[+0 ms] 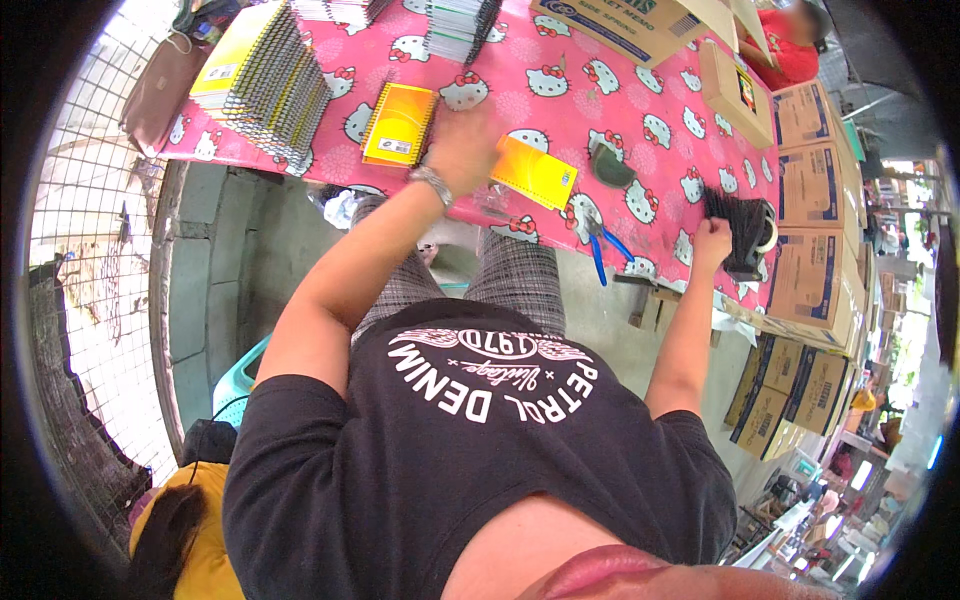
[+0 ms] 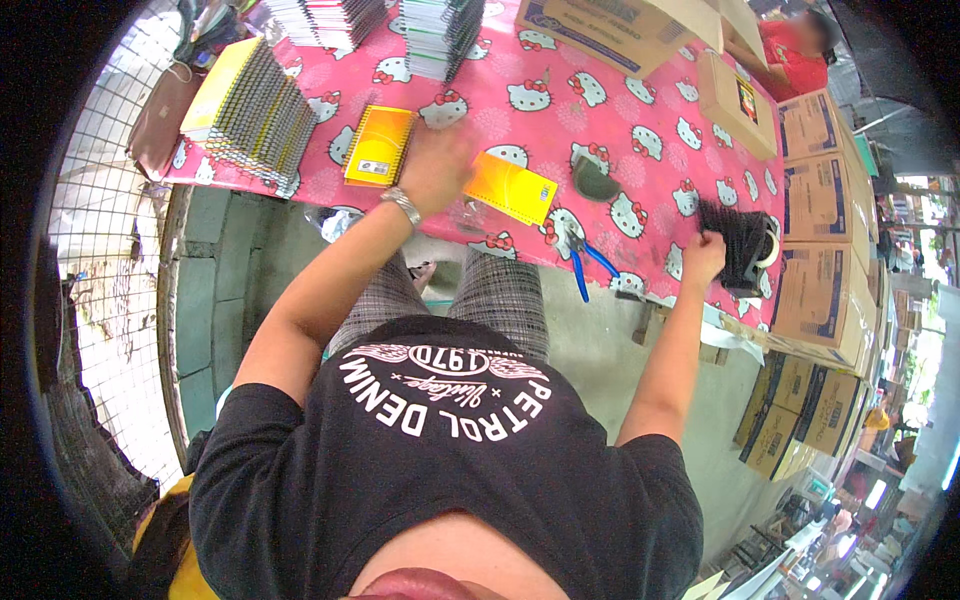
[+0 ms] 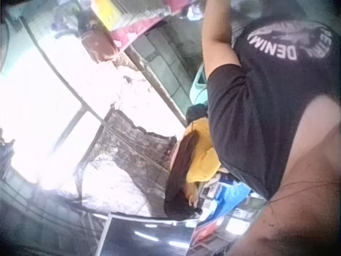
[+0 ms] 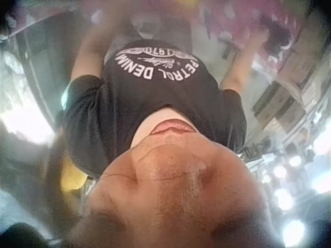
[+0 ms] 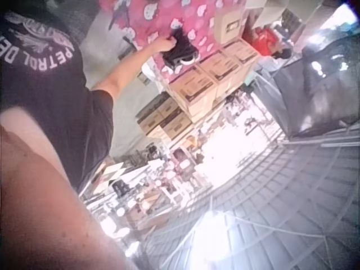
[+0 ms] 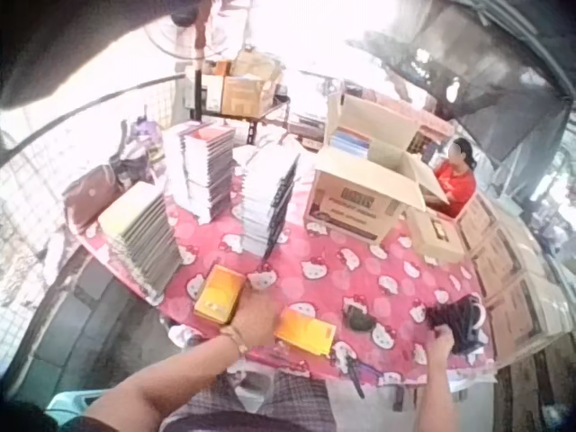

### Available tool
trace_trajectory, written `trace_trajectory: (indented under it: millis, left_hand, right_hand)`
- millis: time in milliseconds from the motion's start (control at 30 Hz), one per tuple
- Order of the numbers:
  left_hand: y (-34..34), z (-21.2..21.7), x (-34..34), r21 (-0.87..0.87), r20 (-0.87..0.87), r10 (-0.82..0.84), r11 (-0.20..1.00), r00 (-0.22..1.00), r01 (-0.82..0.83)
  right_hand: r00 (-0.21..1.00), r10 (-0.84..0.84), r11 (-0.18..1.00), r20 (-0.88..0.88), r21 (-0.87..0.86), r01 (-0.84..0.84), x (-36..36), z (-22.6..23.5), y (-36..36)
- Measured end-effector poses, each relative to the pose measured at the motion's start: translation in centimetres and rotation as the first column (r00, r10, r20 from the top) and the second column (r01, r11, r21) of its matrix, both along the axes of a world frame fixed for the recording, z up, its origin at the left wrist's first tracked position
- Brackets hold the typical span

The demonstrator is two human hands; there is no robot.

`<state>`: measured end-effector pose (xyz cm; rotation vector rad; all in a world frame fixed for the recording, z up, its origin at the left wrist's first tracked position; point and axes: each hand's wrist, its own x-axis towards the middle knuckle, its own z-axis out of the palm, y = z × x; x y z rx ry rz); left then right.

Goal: The person assembles small yellow notepads by hand, inserting metal spiral coils through pre-punched holes in the covers and pages, then stacking the finished items on a table.

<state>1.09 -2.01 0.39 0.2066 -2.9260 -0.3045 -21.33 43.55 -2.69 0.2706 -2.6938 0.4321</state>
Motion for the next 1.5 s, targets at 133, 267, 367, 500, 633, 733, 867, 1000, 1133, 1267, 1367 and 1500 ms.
trace_trajectory:
  millis: [133,267,367,500,633,733,867,1000,1133,1267,1367,1500]
  left_hand:
    - [4.7,-1.9,1.1,-0.076,0.03,-0.468,0.88,0.883,0.469]
    - [5.8,-1.9,0.3,-0.059,0.119,-0.539,0.834,0.834,0.548]
    - [4.6,0.1,0.9,0.016,0.211,-0.52,0.848,0.827,0.529]
    - [3.1,1.8,-0.4,-0.11,-0.026,-0.457,0.885,0.889,0.451]
    - [3.6,0.7,-1.1,-0.074,-0.149,-0.345,0.938,0.927,0.338]
    - [4.1,0.5,-0.8,-0.024,-0.193,-0.298,0.954,0.935,0.299]
    - [4.3,0.3,-0.6,-0.016,-0.223,-0.286,0.957,0.932,0.29]
    - [4.3,0.5,-0.5,-0.018,-0.172,-0.288,0.957,0.942,0.29]
    - [5.1,0.1,-0.5,-0.082,-0.233,-0.312,0.95,0.921,0.301]
    - [6.3,0.1,-0.4,-0.106,-0.207,-0.323,0.946,0.923,0.307]
    - [6.2,0.3,-0.3,-0.042,-0.124,-0.313,0.95,0.942,0.31]
    - [6.0,0.0,-0.1,-0.017,-0.169,-0.34,0.94,0.925,0.342]
  right_hand:
    - [0.961,0.26,0.938,0.095,-0.262,-0.228,3.9,3.8,-8.5]
    - [0.818,0.525,0.721,0.234,-0.634,-0.281,7.5,2.5,-11.2]
    - [0.709,0.651,0.668,0.272,-0.649,-0.364,12.8,5.1,-17.6]
    - [0.696,0.683,0.662,0.221,-0.589,-0.463,14.8,4.3,-20.5]
    - [0.745,0.65,0.653,0.15,-0.613,-0.445,15.3,4.0,-21.9]
    - [0.771,0.634,0.664,0.052,-0.548,-0.509,14.9,4.0,-22.1]
    - [0.793,0.601,0.717,0.1,-0.506,-0.48,15.2,3.5,-21.9]
    - [0.635,0.704,0.64,0.319,-0.673,-0.371,15.0,3.2,-21.5]
    - [0.467,0.748,0.589,0.471,-0.795,-0.142,15.0,3.6,-21.3]
    - [0.578,0.754,0.549,0.311,-0.782,-0.296,15.7,4.9,-22.0]
    - [0.592,0.606,0.763,0.531,-0.599,-0.244,16.3,7.7,-22.8]
    - [0.694,0.614,0.759,0.377,-0.524,-0.387,15.7,6.7,-22.9]
